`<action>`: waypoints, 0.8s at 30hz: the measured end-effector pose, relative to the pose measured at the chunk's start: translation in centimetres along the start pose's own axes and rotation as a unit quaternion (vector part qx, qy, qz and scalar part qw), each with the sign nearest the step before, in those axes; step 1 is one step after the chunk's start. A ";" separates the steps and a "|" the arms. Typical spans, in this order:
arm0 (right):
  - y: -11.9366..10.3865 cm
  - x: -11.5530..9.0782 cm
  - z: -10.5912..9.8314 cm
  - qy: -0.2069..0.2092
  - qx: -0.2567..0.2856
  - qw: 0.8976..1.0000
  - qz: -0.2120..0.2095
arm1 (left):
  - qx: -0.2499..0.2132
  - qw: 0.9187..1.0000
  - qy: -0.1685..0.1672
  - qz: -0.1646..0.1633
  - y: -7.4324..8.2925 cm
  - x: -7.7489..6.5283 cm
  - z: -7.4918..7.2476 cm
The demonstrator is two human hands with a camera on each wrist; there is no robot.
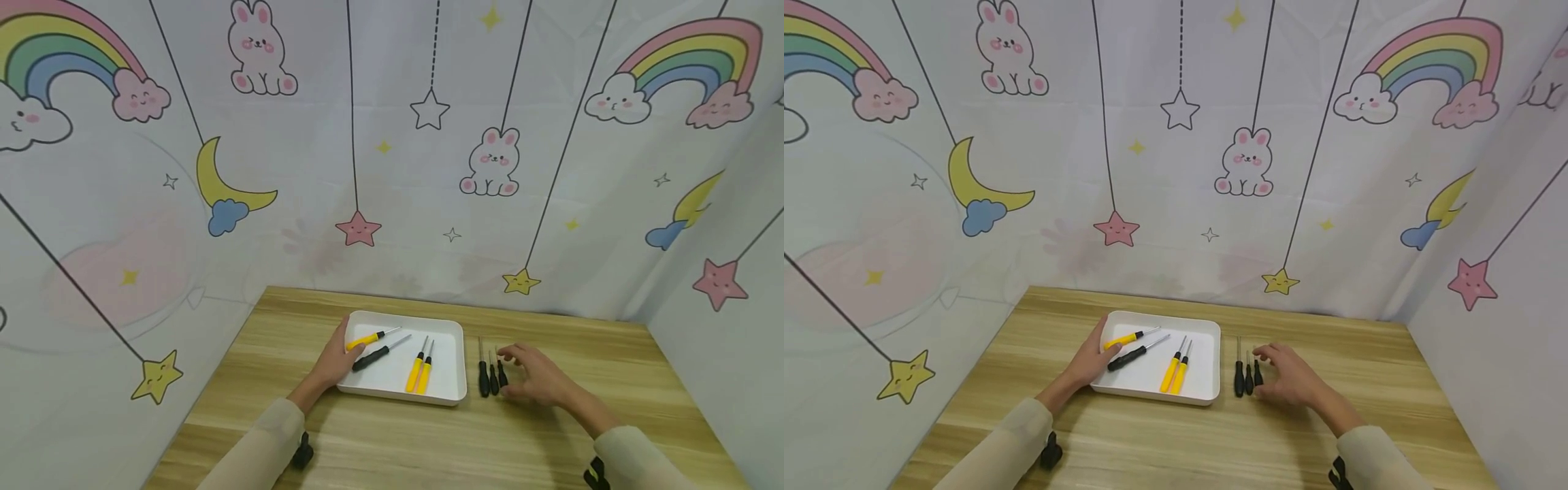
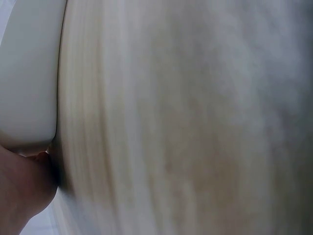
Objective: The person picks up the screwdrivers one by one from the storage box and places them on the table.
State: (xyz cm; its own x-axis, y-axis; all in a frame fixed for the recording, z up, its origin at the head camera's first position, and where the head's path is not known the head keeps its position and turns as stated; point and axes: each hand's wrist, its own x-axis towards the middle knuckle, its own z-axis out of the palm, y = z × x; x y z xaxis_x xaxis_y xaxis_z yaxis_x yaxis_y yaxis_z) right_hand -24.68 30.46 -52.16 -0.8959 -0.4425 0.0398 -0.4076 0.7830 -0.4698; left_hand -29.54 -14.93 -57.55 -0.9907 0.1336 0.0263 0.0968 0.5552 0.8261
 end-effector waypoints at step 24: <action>-2.7 1.4 -0.2 0.011 -0.008 1.000 -0.027 | -0.011 1.000 -0.002 0.002 -0.1 0.0 0.0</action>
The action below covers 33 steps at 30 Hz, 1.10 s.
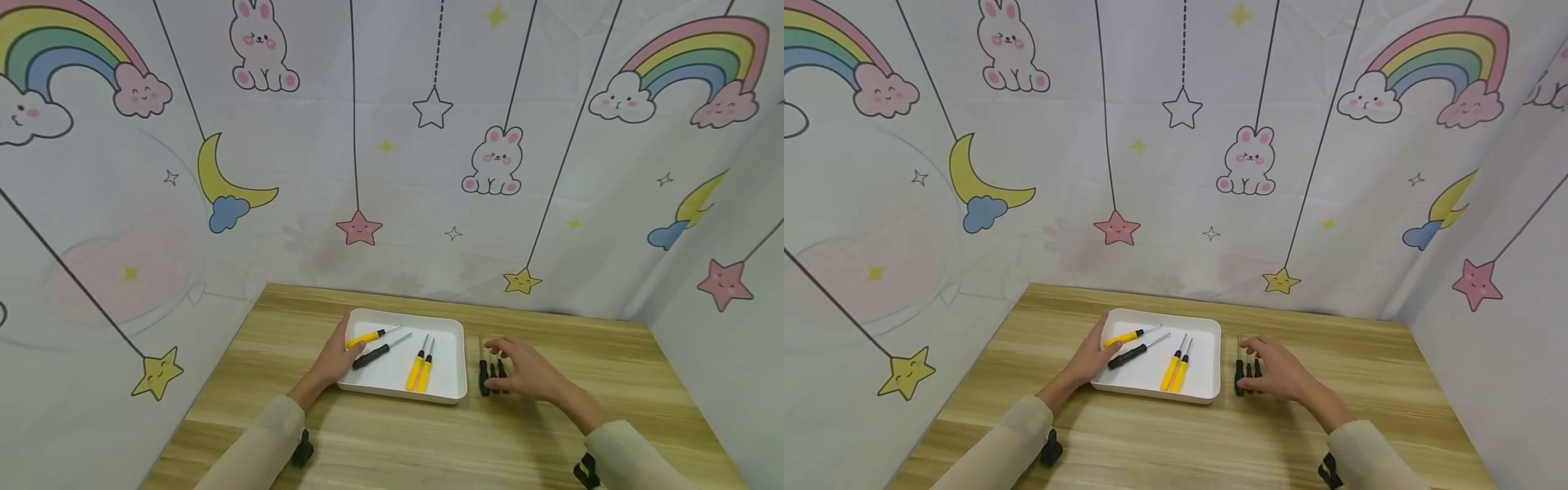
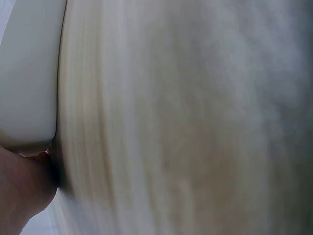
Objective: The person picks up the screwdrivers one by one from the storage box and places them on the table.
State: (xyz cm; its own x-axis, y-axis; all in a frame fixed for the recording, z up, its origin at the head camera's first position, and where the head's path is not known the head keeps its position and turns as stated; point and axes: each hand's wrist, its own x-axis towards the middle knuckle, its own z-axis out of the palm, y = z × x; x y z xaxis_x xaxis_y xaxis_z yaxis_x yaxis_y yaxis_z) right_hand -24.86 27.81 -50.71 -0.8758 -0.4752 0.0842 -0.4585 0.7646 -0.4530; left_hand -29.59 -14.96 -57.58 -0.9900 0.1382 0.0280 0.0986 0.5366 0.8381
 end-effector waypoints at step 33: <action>-3.5 2.5 0.9 0.026 0.011 0.999 -0.029 | 0.003 1.000 0.001 0.000 0.4 -0.2 0.0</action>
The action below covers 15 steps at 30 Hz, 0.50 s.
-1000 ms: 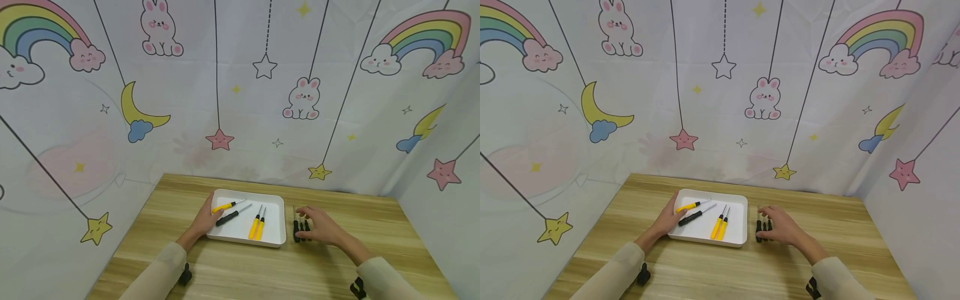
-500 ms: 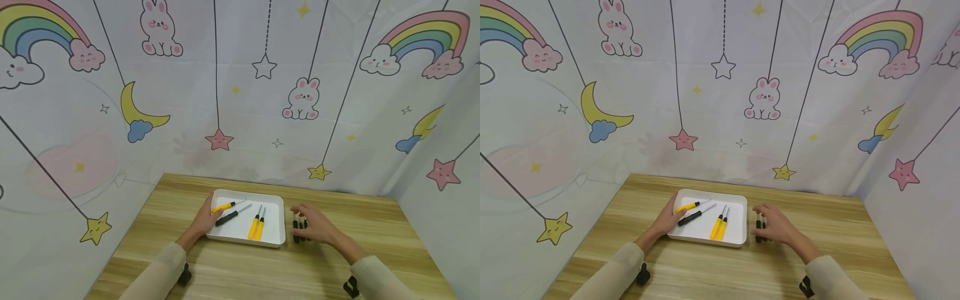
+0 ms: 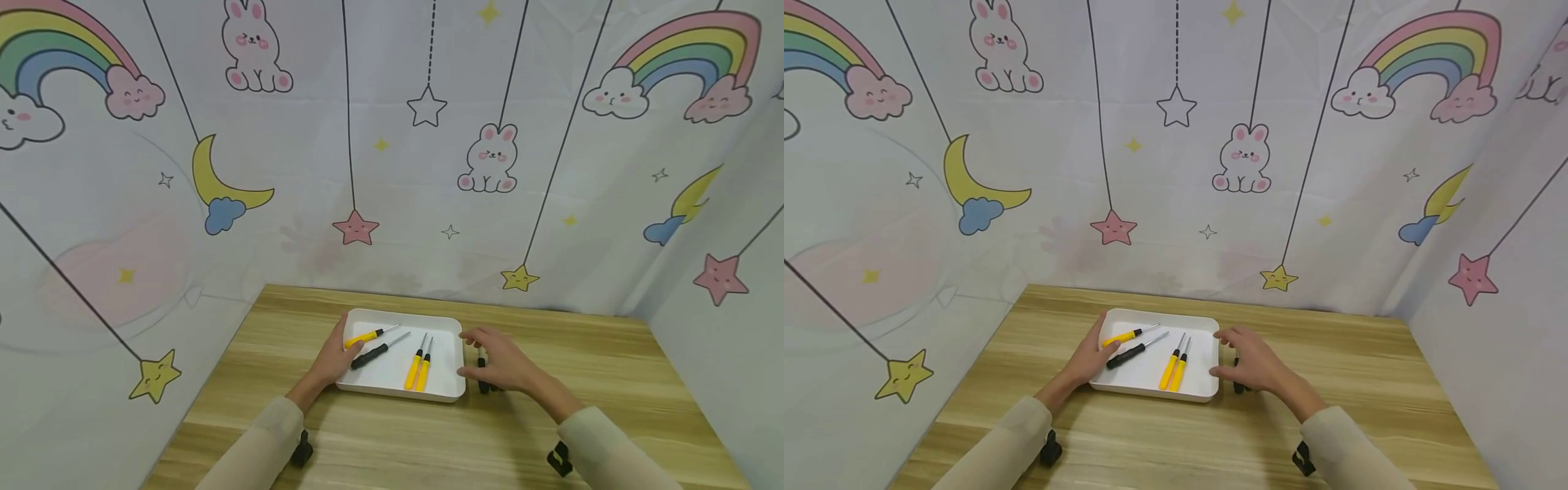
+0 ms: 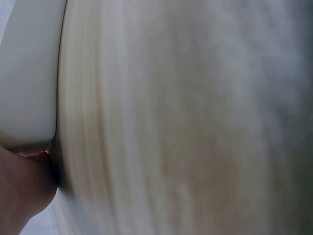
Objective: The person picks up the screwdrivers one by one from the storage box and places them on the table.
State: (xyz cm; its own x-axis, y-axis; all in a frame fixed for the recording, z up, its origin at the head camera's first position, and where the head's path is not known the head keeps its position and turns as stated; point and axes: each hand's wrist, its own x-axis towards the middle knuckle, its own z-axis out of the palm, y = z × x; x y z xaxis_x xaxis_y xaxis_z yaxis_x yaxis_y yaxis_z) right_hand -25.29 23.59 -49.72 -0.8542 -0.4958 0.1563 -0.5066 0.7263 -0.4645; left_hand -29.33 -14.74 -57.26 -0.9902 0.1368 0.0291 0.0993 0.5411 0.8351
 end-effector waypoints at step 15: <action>-1.2 1.3 1.0 0.004 -0.007 1.000 -0.001 | -0.002 1.000 0.002 0.003 0.2 -0.1 -0.1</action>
State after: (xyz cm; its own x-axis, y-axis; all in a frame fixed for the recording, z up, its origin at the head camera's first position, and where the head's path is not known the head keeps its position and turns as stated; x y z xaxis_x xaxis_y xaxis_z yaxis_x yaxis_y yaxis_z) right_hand -25.69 21.56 -49.82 -0.8536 -0.4945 0.1637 -0.5104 0.7312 -0.4525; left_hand -29.18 -14.80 -57.05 -0.9900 0.1369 0.0352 0.1040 0.5370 0.8371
